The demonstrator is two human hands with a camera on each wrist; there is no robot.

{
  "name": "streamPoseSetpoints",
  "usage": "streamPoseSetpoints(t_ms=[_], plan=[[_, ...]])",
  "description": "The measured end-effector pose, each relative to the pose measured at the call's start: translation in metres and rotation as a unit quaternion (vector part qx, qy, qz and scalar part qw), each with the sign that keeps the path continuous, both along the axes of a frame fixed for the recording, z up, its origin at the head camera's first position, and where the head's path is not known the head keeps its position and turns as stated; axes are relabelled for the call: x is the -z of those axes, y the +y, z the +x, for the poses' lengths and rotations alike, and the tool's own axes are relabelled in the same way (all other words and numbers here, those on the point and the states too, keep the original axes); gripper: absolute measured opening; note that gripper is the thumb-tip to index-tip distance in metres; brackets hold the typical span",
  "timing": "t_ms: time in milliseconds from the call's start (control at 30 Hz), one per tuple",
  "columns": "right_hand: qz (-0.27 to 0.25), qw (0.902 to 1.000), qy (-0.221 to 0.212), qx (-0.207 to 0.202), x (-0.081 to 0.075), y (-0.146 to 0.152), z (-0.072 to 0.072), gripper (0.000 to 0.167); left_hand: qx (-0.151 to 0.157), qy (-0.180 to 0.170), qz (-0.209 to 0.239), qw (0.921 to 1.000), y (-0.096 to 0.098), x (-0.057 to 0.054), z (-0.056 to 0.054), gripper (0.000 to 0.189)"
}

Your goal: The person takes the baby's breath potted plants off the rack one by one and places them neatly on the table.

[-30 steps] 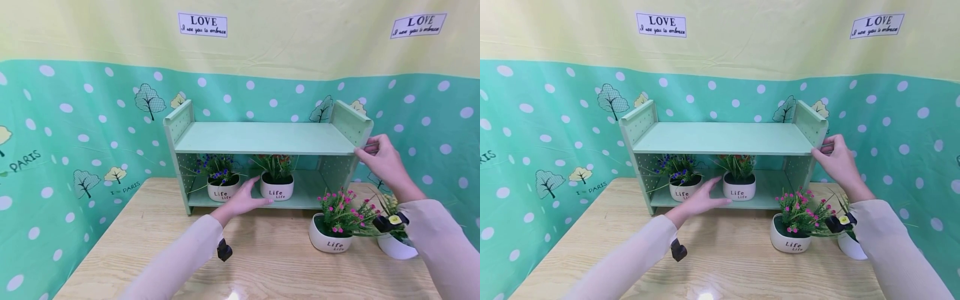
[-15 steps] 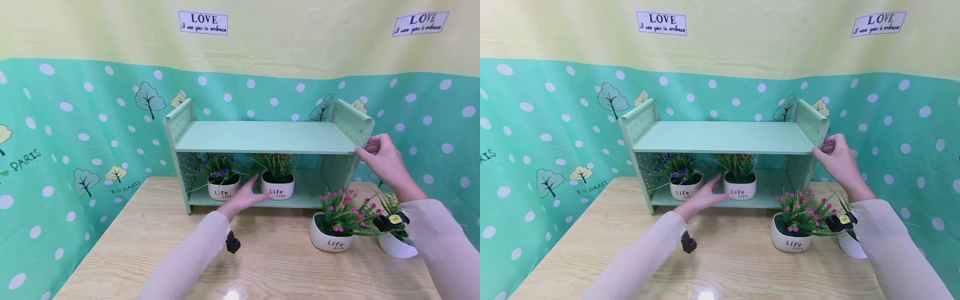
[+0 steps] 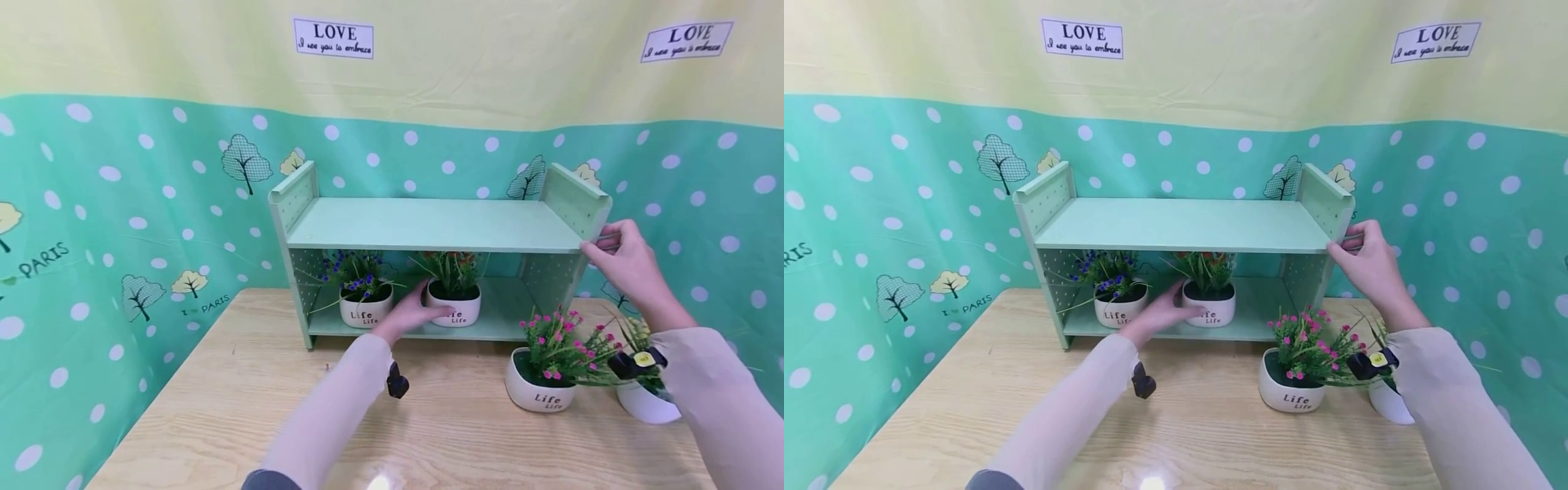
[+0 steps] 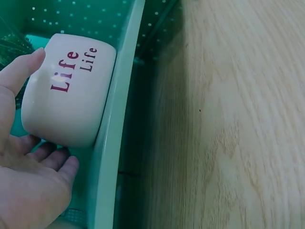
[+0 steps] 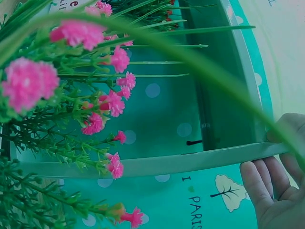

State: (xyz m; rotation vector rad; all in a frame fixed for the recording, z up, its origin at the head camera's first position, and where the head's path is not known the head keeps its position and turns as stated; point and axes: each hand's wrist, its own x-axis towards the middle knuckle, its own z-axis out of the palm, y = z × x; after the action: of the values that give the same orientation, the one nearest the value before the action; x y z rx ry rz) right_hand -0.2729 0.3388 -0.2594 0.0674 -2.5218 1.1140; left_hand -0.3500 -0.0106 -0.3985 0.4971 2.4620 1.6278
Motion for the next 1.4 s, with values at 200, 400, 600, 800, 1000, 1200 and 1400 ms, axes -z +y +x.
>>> streamPoseSetpoints(t_ms=[200,400,600,800,1000,1200,1400], plan=[[0.001,1.0,0.0,0.001,0.0,-0.001,0.0,0.062,-0.003,-0.017,0.024,0.9996,0.004,0.003,-0.007,0.102],[0.003,1.0,0.005,0.002,-0.001,0.0,0.0,0.063,0.001,-0.027,0.043,0.9987,0.005,0.007,-0.013,0.1],[0.002,1.0,0.007,0.001,-0.001,0.0,0.0,0.06,-0.004,-0.019,0.029,0.9994,0.005,0.009,-0.013,0.1],[0.002,1.0,0.002,0.001,0.0,-0.001,-0.001,0.06,-0.015,-0.016,0.026,0.9994,0.004,0.007,-0.009,0.1],[0.002,1.0,0.004,-0.002,-0.002,-0.002,0.0,0.06,-0.025,-0.004,0.029,0.9993,0.004,0.007,-0.008,0.094],[0.003,1.0,0.002,-0.001,-0.002,-0.002,0.002,0.06,-0.037,0.009,0.018,0.9991,0.004,0.008,-0.006,0.094],[0.0,1.0,0.004,0.0,-0.001,-0.001,0.002,0.058,-0.04,0.019,0.016,0.9989,0.003,0.009,-0.003,0.095]])
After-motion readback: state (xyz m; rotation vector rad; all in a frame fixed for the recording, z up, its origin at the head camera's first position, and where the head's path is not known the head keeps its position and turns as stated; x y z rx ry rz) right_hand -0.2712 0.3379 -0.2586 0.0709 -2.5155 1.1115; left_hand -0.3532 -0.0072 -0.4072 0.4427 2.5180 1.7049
